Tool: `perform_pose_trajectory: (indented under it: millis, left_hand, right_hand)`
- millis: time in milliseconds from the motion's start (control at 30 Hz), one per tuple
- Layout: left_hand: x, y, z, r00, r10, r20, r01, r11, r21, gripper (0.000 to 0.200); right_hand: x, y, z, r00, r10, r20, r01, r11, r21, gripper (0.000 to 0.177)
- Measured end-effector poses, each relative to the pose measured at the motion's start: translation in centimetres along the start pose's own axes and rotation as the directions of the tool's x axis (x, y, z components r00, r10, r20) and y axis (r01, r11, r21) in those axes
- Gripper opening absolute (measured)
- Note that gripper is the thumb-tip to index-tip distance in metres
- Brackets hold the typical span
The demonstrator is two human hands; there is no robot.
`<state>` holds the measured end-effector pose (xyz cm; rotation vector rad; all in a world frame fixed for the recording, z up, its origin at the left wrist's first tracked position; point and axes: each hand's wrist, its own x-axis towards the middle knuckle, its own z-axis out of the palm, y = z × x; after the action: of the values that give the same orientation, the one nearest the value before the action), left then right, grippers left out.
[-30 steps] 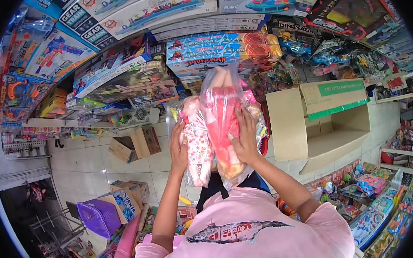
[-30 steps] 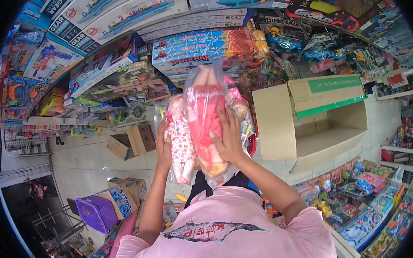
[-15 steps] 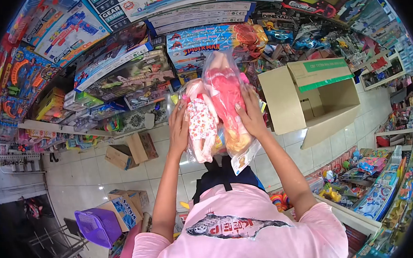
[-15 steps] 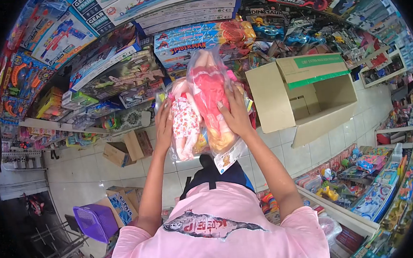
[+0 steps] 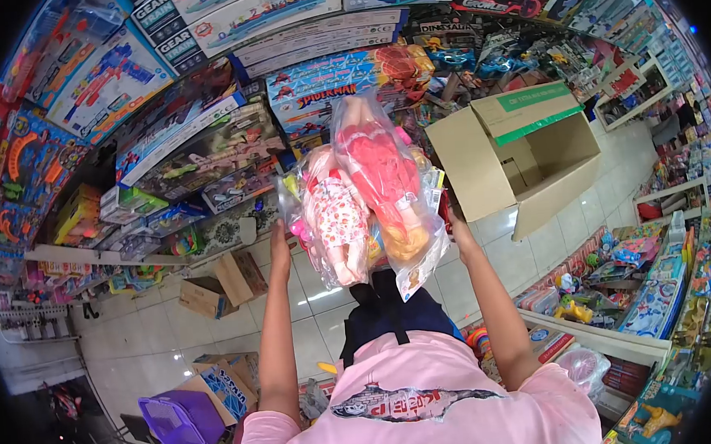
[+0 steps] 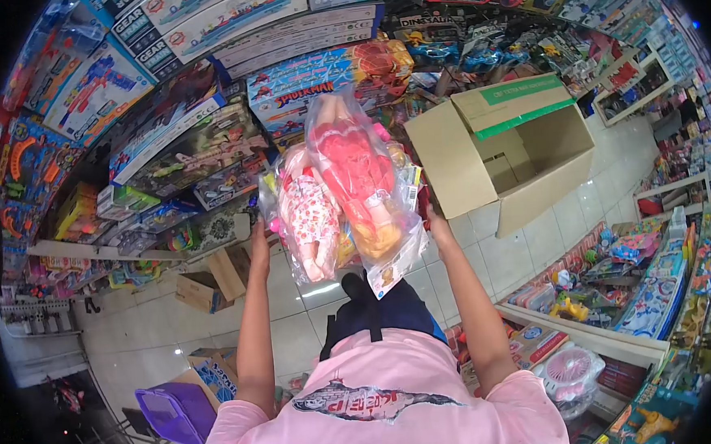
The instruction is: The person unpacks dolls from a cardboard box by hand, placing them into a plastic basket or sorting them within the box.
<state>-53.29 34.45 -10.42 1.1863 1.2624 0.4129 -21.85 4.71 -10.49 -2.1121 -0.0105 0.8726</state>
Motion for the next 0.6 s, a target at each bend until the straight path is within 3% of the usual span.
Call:
perform_pose_trajectory:
  millis: [33, 167, 200, 233, 300, 433, 500, 533, 600]
  left_hand:
    - [0.4, 0.8, 0.1, 0.999, -0.018, 0.027, 0.019, 0.999, -0.031, 0.069]
    - [3.1, 2.0, 1.4, 0.994, -0.049, 0.093, 0.063, 0.986, -0.154, 0.073]
    - [4.5, 0.5, 1.5, 0.999, 0.017, 0.041, -0.014, 0.996, -0.088, 0.077]
    - [4.5, 0.3, 1.4, 0.999, 0.014, 0.043, -0.01, 0.996, -0.086, 0.077]
    - [4.3, 0.1, 1.5, 0.991, -0.039, 0.125, 0.059, 0.985, -0.16, 0.09]
    - [3.6, -0.4, 1.3, 0.984, -0.092, 0.155, 0.114, 0.984, -0.139, 0.091]
    - [2.7, -0.3, 1.1, 0.953, -0.16, 0.257, 0.191, 0.976, -0.102, 0.09]
    - [3.1, -1.7, 0.9, 0.956, -0.154, 0.25, 0.185, 0.977, -0.104, 0.09]
    - [4.4, -5.6, 0.5, 0.936, -0.025, 0.351, 0.137, 0.944, -0.299, 0.096]
  right_hand:
    - [0.5, -0.5, -0.2, 0.989, 0.055, 0.14, -0.091, 0.959, 0.27, 0.061]
    - [7.5, 2.0, 1.5, 0.987, -0.099, 0.125, 0.052, 0.943, 0.329, 0.057]
    - [9.7, 3.4, 1.9, 0.968, -0.117, 0.222, 0.015, 0.91, 0.414, 0.052]
    - [9.6, 3.1, 1.8, 0.968, -0.113, 0.222, 0.011, 0.911, 0.413, 0.052]
    - [7.9, 1.3, 2.2, 0.985, -0.031, 0.171, -0.011, 0.971, 0.238, 0.05]
    - [6.1, 0.3, 3.1, 0.981, -0.147, 0.129, 0.101, 0.947, 0.306, 0.047]
    - [4.3, -0.6, 2.6, 0.984, -0.111, 0.137, 0.075, 0.966, 0.248, 0.046]
    - [3.7, -0.9, 2.3, 0.987, -0.079, 0.137, 0.052, 0.98, 0.19, 0.045]
    - [4.4, 1.8, 2.7, 0.984, -0.132, 0.117, 0.111, 0.978, 0.174, 0.049]
